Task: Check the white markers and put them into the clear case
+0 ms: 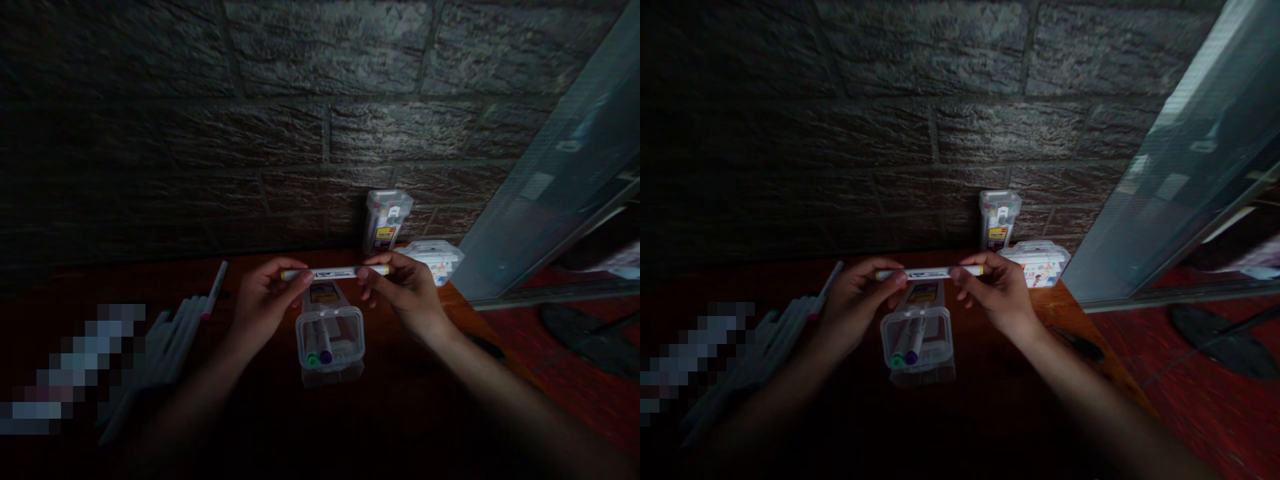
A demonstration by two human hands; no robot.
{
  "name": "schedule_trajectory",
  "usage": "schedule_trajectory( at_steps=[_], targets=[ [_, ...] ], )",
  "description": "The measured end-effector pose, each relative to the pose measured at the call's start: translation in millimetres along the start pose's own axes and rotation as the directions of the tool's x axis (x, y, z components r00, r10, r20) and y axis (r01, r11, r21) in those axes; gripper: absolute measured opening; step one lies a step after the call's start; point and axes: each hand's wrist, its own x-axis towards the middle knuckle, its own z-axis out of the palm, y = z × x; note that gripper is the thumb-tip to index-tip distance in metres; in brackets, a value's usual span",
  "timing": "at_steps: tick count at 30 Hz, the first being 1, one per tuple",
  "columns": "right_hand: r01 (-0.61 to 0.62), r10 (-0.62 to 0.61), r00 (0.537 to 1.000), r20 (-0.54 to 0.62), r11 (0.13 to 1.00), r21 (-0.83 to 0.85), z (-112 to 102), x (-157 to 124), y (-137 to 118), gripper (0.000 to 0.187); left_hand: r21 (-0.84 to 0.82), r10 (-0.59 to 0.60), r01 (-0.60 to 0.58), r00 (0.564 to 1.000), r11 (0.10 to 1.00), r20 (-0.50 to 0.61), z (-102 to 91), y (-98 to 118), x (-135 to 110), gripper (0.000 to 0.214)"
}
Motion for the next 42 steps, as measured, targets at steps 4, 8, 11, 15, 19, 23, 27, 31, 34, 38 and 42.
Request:
schedule_trajectory(
  at_steps=[4, 8, 11, 15, 19, 23, 27, 31, 34, 38, 42],
  targets=[
    [-0.010, 0.011, 1.000, -0.013, 0.999, 0.047, 0.7, 0.7, -1.7, 0.021, -0.037, 0.004, -0.005, 1.000, 0.999, -0.008, -2.8, -4.2, 1.6, 0.017],
    [-0.014, 0.017, 0.999, -0.027, 0.995, 0.094, -0.4, 1.9, -1.6, 0.022, -0.095, 0.008, -0.009, 1.000, 0.995, -0.001, -3.4, -4.5, 1.9, 0.015],
    [-0.018, 0.020, 1.000, -0.022, 0.993, 0.118, -2.6, 3.5, -1.2, 0.020, -0.120, 0.009, -0.010, 1.000, 0.993, -0.014, -3.2, -3.4, 2.0, 0.013],
    [-0.027, 0.032, 0.999, -0.030, 0.989, 0.146, -5.1, 5.4, -1.6, 0.018, -0.174, -0.018, 0.011, 0.999, 0.985, -0.039, -3.2, -1.9, 3.3, 0.014],
    [-0.021, 0.027, 0.999, -0.031, 0.983, 0.181, -4.2, 5.5, -4.3, 0.022, -0.291, -0.055, 0.042, 0.998, 0.956, -0.034, -3.5, -0.3, 4.2, 0.018],
    [-0.041, 0.051, 0.998, -0.038, 0.973, 0.226, -2.1, 4.5, -7.5, 0.024, -0.384, -0.090, 0.076, 0.996, 0.920, -0.020, -4.1, 0.7, 3.9, 0.020],
    [-0.077, 0.089, 0.995, -0.033, 0.959, 0.272, -2.3, 3.8, -8.4, 0.023, -0.428, -0.116, 0.099, 0.993, 0.898, -0.013, -4.4, 2.2, 3.6, 0.022],
    [-0.108, 0.118, 0.993, -0.017, 0.946, 0.307, -2.8, 3.4, -8.0, 0.023, -0.442, -0.126, 0.105, 0.992, 0.891, -0.020, -4.8, 2.1, 4.5, 0.023],
    [-0.106, 0.114, 0.993, -0.007, 0.941, 0.321, -2.5, 3.2, -8.4, 0.022, -0.454, -0.117, 0.095, 0.993, 0.886, -0.021, -5.4, 0.2, 5.2, 0.022],
    [-0.095, 0.097, 0.995, 0.008, 0.943, 0.318, -2.2, 3.2, -9.6, 0.020, -0.474, -0.116, 0.093, 0.993, 0.876, -0.020, -5.9, -1.6, 5.0, 0.021],
    [-0.091, 0.091, 0.996, 0.017, 0.943, 0.319, -2.5, 3.2, -10.1, 0.019, -0.482, -0.127, 0.099, 0.992, 0.871, -0.025, -5.5, 0.4, 4.1, 0.021]
  ],
)
